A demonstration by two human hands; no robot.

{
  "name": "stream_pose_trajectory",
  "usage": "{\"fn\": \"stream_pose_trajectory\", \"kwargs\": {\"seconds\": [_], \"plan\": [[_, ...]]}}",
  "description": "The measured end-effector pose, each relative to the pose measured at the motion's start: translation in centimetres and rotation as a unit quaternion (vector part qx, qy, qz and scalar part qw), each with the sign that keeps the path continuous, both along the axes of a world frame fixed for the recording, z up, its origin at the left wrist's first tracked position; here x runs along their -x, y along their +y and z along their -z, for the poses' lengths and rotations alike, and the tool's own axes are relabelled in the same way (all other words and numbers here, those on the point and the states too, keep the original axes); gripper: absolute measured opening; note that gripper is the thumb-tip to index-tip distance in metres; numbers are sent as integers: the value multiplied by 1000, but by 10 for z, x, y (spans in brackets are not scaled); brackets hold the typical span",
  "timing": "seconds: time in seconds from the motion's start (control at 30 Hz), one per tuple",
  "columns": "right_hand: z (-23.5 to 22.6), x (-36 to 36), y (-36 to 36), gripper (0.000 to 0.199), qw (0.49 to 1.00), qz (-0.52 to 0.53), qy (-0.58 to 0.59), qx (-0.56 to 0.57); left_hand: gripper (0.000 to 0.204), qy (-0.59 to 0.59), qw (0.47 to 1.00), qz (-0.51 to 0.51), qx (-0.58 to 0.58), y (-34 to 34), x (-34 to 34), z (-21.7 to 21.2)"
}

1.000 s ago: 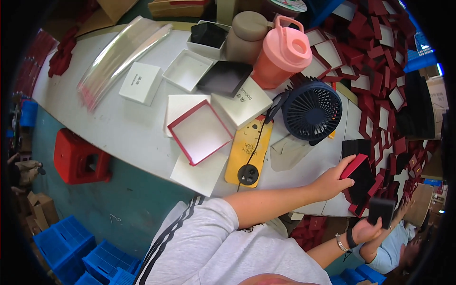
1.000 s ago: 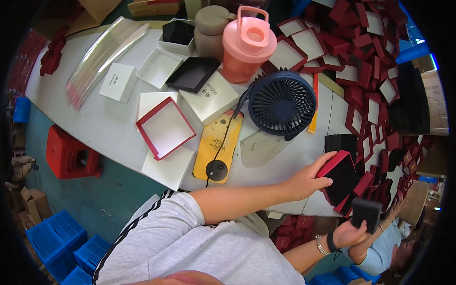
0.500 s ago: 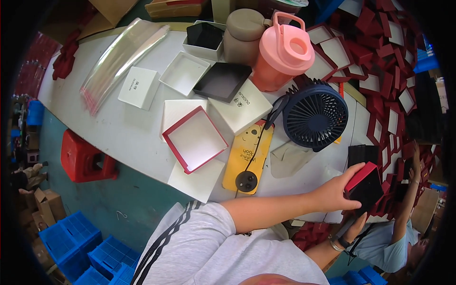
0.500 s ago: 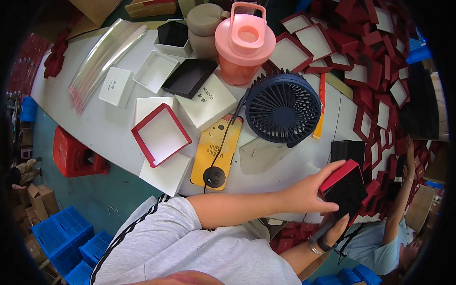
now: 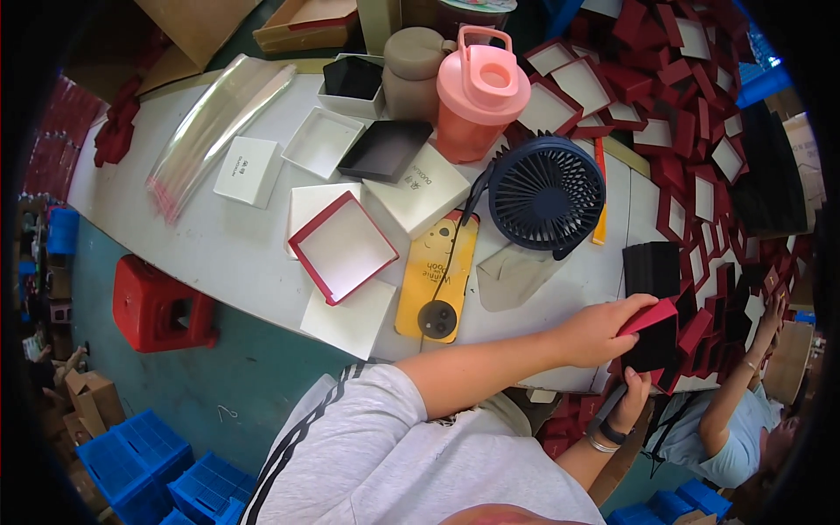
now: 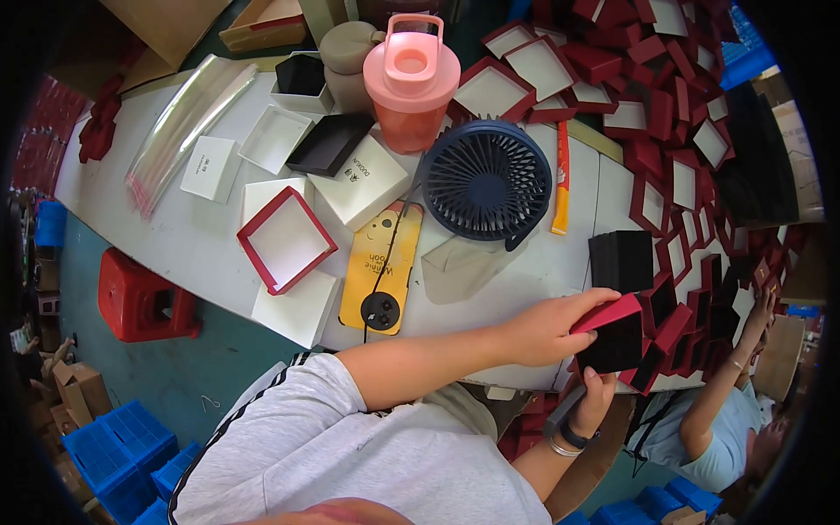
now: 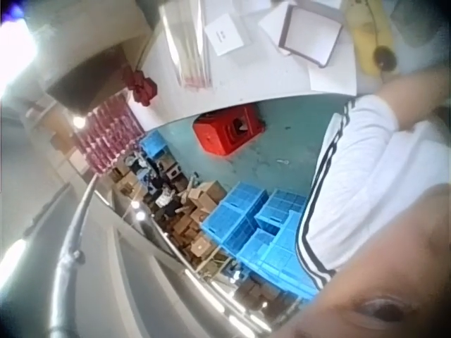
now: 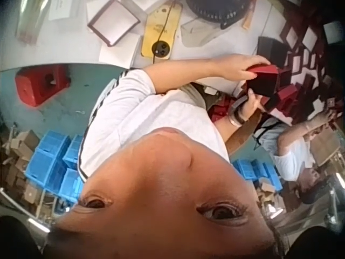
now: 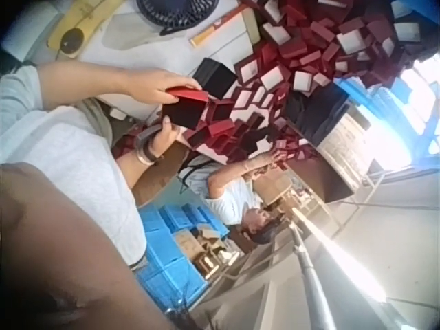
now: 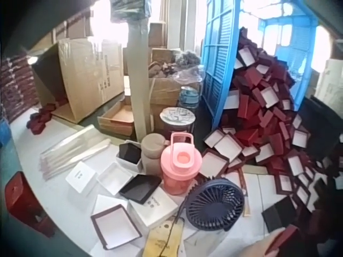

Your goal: Assembling small jewelry boxes by placing black inserts into red boxes and stacking them on a workbench.

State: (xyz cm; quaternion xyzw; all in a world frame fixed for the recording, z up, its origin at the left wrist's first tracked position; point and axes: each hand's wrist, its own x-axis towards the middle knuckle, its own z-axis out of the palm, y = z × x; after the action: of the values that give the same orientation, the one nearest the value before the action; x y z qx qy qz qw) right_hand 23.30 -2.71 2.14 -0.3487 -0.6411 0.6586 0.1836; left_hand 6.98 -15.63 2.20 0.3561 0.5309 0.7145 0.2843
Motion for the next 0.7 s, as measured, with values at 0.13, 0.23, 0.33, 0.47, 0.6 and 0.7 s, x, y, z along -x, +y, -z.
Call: {"fn": "stream_pose_trajectory", "kwargs": {"seconds": [0.13, 0.23, 0.33, 0.47, 0.6, 0.7], "plan": [[15, -16, 27, 28, 998, -23, 6, -51, 51, -41, 999, 28, 24, 3, 5, 7], [7, -18, 31, 31, 995, 9, -25, -100, 44, -76, 997, -9, 0, 7, -3, 13], [-15, -7, 3, 33, 966, -123, -126, -190, 43, -33, 998, -34, 44, 4, -10, 8], [-5, -13, 2, 34, 967, -124, -100, -197, 47, 43, 996, -22, 77, 5, -9, 8], [-14, -5, -8, 33, 979, -65, -50, -188, 45, 103, 992, -40, 54, 5, -9, 12], [-17, -3, -6, 31, 982, -81, -75, -153, 42, 142, 988, -53, 30, 1, -9, 11]]}}
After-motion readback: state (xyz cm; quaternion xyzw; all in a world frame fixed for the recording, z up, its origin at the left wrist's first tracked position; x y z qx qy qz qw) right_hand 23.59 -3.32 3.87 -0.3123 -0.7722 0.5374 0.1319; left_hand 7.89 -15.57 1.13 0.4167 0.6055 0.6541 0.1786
